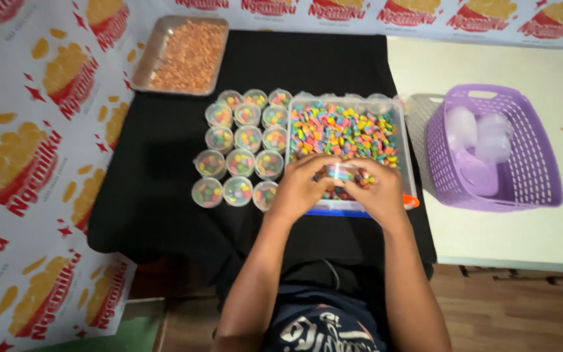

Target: The person fills small plastic cups with colorful candy pieces using an orange spoon and then seals each cup with a clear lid.

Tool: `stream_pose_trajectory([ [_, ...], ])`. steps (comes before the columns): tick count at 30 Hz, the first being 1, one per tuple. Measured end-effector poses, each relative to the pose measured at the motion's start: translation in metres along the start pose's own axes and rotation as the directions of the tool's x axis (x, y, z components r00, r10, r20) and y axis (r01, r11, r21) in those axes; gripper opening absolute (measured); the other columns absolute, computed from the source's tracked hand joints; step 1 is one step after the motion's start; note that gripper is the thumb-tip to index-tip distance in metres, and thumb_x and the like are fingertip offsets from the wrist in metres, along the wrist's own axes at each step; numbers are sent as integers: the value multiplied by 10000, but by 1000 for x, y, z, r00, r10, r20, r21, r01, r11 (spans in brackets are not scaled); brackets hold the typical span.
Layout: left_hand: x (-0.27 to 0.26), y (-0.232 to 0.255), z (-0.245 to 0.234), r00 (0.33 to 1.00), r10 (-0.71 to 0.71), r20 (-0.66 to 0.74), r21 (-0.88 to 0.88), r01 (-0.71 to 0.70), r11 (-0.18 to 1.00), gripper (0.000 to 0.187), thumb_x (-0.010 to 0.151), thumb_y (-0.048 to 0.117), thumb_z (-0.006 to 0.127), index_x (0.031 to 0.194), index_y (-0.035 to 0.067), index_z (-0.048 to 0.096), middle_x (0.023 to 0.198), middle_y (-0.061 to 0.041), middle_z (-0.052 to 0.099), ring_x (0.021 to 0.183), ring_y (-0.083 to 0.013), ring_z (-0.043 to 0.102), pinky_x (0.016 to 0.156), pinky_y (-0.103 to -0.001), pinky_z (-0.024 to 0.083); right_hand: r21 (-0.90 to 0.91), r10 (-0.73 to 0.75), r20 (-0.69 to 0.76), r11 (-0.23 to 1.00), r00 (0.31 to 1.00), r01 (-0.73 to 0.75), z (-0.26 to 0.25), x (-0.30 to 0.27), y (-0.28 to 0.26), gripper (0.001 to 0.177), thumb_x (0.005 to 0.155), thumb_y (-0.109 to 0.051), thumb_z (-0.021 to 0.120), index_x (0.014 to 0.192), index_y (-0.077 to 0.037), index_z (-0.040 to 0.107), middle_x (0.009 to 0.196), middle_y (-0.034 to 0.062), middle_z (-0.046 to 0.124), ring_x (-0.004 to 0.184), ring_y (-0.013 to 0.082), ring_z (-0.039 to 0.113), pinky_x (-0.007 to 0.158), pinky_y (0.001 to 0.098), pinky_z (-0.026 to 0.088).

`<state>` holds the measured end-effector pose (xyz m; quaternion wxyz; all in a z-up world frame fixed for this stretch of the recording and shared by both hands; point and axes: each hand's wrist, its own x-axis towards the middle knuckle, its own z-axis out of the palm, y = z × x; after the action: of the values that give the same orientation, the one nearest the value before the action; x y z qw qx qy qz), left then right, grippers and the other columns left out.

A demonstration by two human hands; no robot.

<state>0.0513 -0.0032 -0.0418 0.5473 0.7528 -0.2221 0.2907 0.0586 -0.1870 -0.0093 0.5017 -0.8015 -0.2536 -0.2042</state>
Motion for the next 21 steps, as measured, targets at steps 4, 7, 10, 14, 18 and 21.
stream_pose_trajectory([
  [4, -4, 7, -6, 1000, 7, -27, 17, -7, 1000, 396, 734, 24, 870, 1103, 127, 773, 1041, -91, 764, 988, -336, 735, 858, -419, 601, 19, 25, -3, 999, 1000, -25, 1, -1, -3, 366, 682, 10, 866, 1013, -133, 805, 774, 85, 751, 747, 201, 703, 746, 366, 567],
  [7, -8, 11, -10, 999, -6, -49, 17, 7, 1000, 385, 733, 45, 874, 1093, 139, 777, 1006, -96, 766, 970, -344, 737, 824, -428, 607, 104, 68, 5, 992, 998, -69, 1, -2, -14, 401, 672, -19, 883, 1039, -155, 800, 762, 45, 745, 754, 115, 638, 753, 333, 555],
  [10, -6, 13, -11, 999, -2, -48, 4, 3, 1000, 373, 752, 49, 863, 1105, 134, 778, 988, -109, 763, 947, -358, 738, 806, -434, 608, 61, 63, 23, 996, 998, -65, -1, 1, -21, 433, 660, -20, 883, 1061, -161, 803, 722, 49, 717, 721, 126, 625, 734, 335, 553],
  [14, -3, 18, -15, 999, 1, -49, -7, -2, 1000, 378, 724, 9, 866, 1075, 123, 784, 961, -122, 762, 893, -366, 741, 761, -422, 610, 68, 71, 33, 995, 997, -73, 3, 0, -13, 419, 672, -34, 873, 1065, -164, 808, 840, 82, 789, 818, 213, 734, 786, 364, 568],
  [18, -3, 13, -16, 999, -24, -27, -15, 23, 1000, 371, 704, 25, 878, 1052, 109, 783, 931, -143, 761, 857, -379, 739, 729, -420, 615, 25, 66, 24, 998, 998, -66, 1, -4, -3, 365, 665, -31, 883, 1005, -146, 815, 810, 104, 795, 818, 281, 764, 759, 387, 573],
  [21, 0, 17, -15, 1000, -21, -14, -8, 20, 1000, 339, 718, 24, 867, 1035, 103, 774, 909, -138, 757, 839, -374, 736, 716, -440, 607, -35, 58, 11, 998, 998, -58, 4, -8, 2, 344, 681, -47, 890, 996, -167, 820, 798, 71, 795, 803, 275, 766, 742, 369, 580],
])
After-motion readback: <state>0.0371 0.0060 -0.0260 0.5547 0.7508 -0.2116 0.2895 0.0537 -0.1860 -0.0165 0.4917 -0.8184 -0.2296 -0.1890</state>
